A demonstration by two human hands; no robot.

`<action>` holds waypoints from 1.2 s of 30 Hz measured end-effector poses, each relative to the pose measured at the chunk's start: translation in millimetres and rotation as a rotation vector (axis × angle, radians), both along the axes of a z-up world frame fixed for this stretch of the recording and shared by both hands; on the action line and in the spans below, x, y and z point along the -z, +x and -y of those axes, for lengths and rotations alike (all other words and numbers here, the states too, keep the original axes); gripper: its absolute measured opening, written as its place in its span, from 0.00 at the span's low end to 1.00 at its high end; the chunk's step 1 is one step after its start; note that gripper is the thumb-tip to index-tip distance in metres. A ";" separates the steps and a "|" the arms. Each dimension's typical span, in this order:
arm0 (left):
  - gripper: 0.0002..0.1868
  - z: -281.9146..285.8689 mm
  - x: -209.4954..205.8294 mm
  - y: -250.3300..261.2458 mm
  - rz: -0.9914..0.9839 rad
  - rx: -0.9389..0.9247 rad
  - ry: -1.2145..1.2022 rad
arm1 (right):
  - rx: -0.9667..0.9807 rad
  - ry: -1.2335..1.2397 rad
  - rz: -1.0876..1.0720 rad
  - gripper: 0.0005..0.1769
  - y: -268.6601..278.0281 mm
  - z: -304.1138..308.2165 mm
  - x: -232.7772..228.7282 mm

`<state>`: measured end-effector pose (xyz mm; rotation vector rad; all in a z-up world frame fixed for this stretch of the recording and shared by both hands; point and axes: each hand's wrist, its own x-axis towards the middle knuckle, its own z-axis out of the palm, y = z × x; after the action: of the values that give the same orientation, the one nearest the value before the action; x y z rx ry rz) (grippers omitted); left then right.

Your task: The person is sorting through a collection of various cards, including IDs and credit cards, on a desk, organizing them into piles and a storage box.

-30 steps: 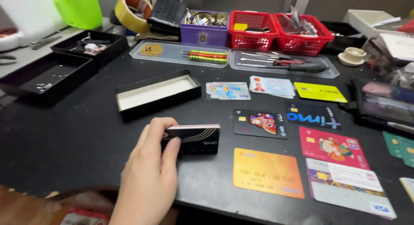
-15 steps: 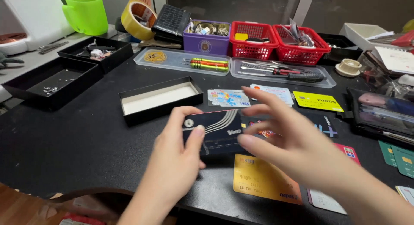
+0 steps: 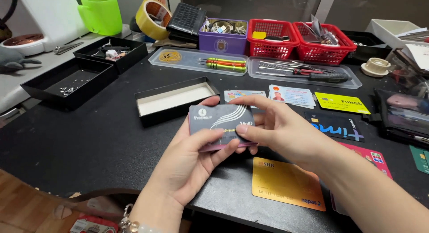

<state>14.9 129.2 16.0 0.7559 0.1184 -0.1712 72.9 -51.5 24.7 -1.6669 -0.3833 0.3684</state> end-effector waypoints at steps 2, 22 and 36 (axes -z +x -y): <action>0.17 1.5 -7.9 -3.2 -0.114 -0.093 0.039 | -0.155 0.061 0.065 0.30 1.7 0.9 4.2; 0.16 -17.9 9.0 13.2 -0.066 -0.167 1.776 | 0.078 -1.337 0.150 0.38 166.7 122.5 -23.8; 0.18 -66.1 6.5 44.6 0.294 -0.362 1.967 | 0.081 -1.311 0.138 0.55 172.6 123.8 -19.7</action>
<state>59.5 195.3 9.5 2.6706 0.1149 0.5263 245.5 -175.3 44.4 -2.9867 -0.1462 0.4824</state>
